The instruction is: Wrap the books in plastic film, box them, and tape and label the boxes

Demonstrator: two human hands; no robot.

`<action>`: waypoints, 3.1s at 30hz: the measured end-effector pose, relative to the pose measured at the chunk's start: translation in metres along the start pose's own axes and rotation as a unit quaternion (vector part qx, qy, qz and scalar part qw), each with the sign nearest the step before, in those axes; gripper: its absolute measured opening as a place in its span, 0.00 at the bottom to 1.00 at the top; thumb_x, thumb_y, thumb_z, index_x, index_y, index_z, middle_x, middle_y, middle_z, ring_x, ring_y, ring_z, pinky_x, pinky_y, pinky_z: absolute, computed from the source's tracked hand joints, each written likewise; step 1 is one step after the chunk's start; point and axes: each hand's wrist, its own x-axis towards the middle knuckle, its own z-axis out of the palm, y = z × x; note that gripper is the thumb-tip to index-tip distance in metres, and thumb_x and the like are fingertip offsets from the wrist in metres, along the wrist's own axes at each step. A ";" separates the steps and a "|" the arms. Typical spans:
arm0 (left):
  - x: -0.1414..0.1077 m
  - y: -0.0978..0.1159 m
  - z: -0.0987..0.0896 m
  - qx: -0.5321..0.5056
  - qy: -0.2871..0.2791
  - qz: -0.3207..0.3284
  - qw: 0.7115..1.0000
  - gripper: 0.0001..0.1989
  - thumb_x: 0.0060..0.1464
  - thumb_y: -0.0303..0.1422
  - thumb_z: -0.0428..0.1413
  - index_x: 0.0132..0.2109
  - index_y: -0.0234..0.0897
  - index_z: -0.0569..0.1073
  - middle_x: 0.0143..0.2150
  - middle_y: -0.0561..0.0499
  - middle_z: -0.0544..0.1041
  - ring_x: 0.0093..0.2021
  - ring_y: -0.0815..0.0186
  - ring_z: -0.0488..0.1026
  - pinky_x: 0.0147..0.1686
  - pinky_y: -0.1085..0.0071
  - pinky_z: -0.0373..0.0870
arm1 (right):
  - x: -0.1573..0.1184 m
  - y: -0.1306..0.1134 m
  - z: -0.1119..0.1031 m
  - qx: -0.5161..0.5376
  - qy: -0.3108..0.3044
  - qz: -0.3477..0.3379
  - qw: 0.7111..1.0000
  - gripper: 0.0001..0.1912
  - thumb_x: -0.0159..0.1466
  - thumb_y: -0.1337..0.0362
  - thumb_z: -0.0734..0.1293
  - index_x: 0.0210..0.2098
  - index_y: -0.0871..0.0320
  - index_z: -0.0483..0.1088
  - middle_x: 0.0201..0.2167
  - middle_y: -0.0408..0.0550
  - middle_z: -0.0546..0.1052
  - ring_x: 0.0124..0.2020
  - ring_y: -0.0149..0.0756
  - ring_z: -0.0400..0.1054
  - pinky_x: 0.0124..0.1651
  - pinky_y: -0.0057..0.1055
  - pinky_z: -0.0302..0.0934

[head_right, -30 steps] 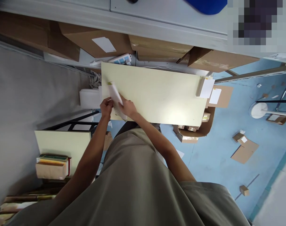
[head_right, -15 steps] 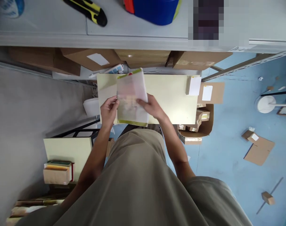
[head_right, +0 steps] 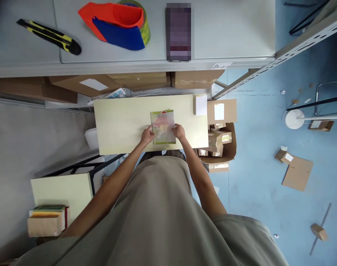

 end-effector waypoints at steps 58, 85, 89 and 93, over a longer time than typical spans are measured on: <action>-0.022 -0.028 -0.005 -0.223 -0.065 -0.046 0.972 0.12 0.53 0.32 0.66 0.45 0.34 0.81 0.48 0.38 0.85 0.54 0.49 0.82 0.58 0.55 0.76 | -0.023 -0.029 0.076 -0.354 0.090 -0.236 0.900 0.33 0.75 0.68 0.53 0.78 0.66 0.56 0.72 0.66 0.66 0.66 0.58 0.60 0.67 0.50 0.57; 0.046 -0.034 -0.084 0.299 -0.059 0.307 0.902 0.36 0.66 0.23 0.45 0.79 0.27 0.56 0.82 0.35 0.54 0.82 0.44 0.48 0.75 0.43 0.55 | -0.005 -0.069 0.144 -0.272 0.148 -0.109 0.944 0.31 0.77 0.62 0.53 0.78 0.54 0.56 0.66 0.59 0.70 0.49 0.45 0.77 0.47 0.37 0.75; 0.044 -0.031 -0.086 0.324 -0.069 0.305 0.893 0.37 0.66 0.23 0.41 0.80 0.31 0.53 0.82 0.39 0.53 0.82 0.44 0.47 0.74 0.41 0.57 | -0.006 -0.080 0.143 -0.286 0.133 -0.097 0.944 0.32 0.76 0.64 0.54 0.78 0.53 0.57 0.66 0.58 0.70 0.48 0.45 0.77 0.47 0.37 0.75; 0.039 -0.029 -0.086 0.336 -0.074 0.304 0.888 0.38 0.66 0.21 0.39 0.81 0.34 0.52 0.82 0.41 0.53 0.82 0.44 0.45 0.74 0.38 0.56 | -0.011 -0.085 0.141 -0.297 0.114 -0.095 0.943 0.33 0.75 0.66 0.54 0.79 0.52 0.56 0.66 0.57 0.70 0.50 0.45 0.77 0.46 0.37 0.75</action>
